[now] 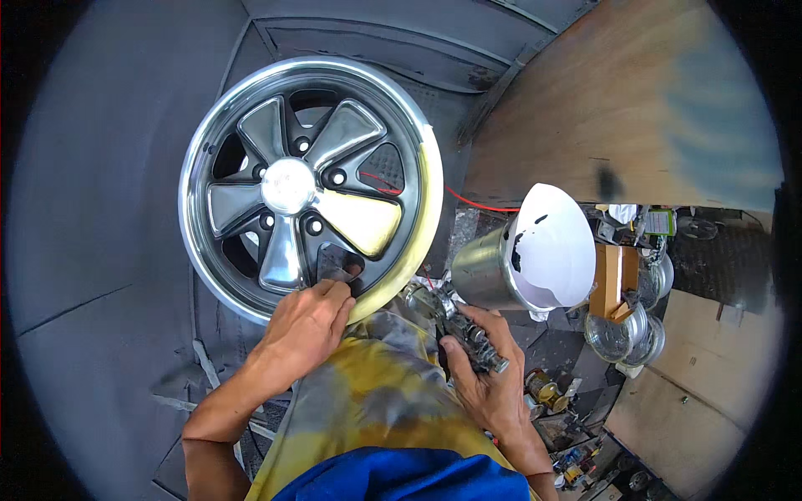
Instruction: The recorder mixes black paint into a spray gun and then cleans/details a car wheel with a sponge.
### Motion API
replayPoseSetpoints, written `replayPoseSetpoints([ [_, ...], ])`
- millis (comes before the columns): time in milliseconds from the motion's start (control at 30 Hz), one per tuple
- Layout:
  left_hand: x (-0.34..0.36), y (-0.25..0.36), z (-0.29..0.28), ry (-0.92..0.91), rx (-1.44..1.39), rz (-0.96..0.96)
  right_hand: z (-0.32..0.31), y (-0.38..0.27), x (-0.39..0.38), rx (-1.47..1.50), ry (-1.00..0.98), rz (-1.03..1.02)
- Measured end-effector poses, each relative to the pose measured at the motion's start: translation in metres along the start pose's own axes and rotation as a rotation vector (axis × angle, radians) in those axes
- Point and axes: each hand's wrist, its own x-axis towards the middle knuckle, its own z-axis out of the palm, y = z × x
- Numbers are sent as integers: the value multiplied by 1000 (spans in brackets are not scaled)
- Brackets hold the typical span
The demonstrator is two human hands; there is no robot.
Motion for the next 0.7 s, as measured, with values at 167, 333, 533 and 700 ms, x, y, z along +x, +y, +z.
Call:
replayPoseSetpoints([
  [167,-1,-4,-3,-39,-18,19,6,-5,8,-56,25,-47],
  [333,-3,-6,-3,-44,-35,89,8,-10,6,-60,20,-14],
  [533,1,-2,-11,-127,-5,52,10,-11,6,-43,26,-2],
  [700,2,-2,-14,-150,-3,51,14,-13,5,-16,25,33],
])
